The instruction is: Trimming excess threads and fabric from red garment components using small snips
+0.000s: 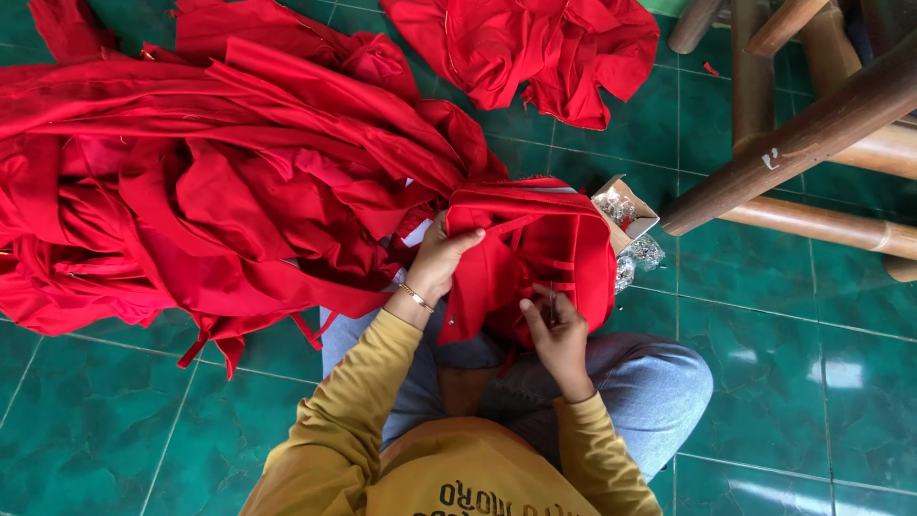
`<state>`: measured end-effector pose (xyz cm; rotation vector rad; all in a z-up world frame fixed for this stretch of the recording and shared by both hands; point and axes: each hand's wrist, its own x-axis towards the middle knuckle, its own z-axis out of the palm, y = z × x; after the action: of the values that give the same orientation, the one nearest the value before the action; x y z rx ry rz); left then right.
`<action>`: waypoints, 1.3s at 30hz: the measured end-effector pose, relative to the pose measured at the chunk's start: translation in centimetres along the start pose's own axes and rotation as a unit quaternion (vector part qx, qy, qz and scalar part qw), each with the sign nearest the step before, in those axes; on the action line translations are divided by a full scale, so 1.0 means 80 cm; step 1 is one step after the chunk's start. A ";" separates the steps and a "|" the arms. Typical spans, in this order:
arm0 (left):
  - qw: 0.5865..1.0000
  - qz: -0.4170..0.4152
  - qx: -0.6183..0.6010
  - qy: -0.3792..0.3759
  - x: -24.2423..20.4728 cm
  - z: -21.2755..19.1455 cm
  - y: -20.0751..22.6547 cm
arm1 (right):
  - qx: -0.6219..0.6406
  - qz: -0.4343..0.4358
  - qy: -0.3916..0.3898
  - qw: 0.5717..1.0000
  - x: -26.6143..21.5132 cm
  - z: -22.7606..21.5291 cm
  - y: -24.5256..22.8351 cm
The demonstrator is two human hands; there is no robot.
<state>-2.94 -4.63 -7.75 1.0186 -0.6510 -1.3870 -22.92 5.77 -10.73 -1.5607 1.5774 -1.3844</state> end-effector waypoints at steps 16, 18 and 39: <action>0.990 -0.097 -0.102 -0.020 0.120 -0.023 -0.082 | -0.158 -0.249 -0.030 0.955 -0.040 0.048 0.009; 0.981 -0.134 -0.137 -0.021 0.130 -0.019 -0.090 | -0.193 -0.280 0.018 0.940 -0.041 0.062 0.028; 0.811 0.400 0.422 -0.060 -0.060 0.057 -0.077 | 0.307 0.238 0.120 0.914 0.109 0.010 -0.041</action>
<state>-10.42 -0.16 -10.15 1.1085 -1.6581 -0.3629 -22.63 -2.00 -5.57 -0.6058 1.3331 -1.6038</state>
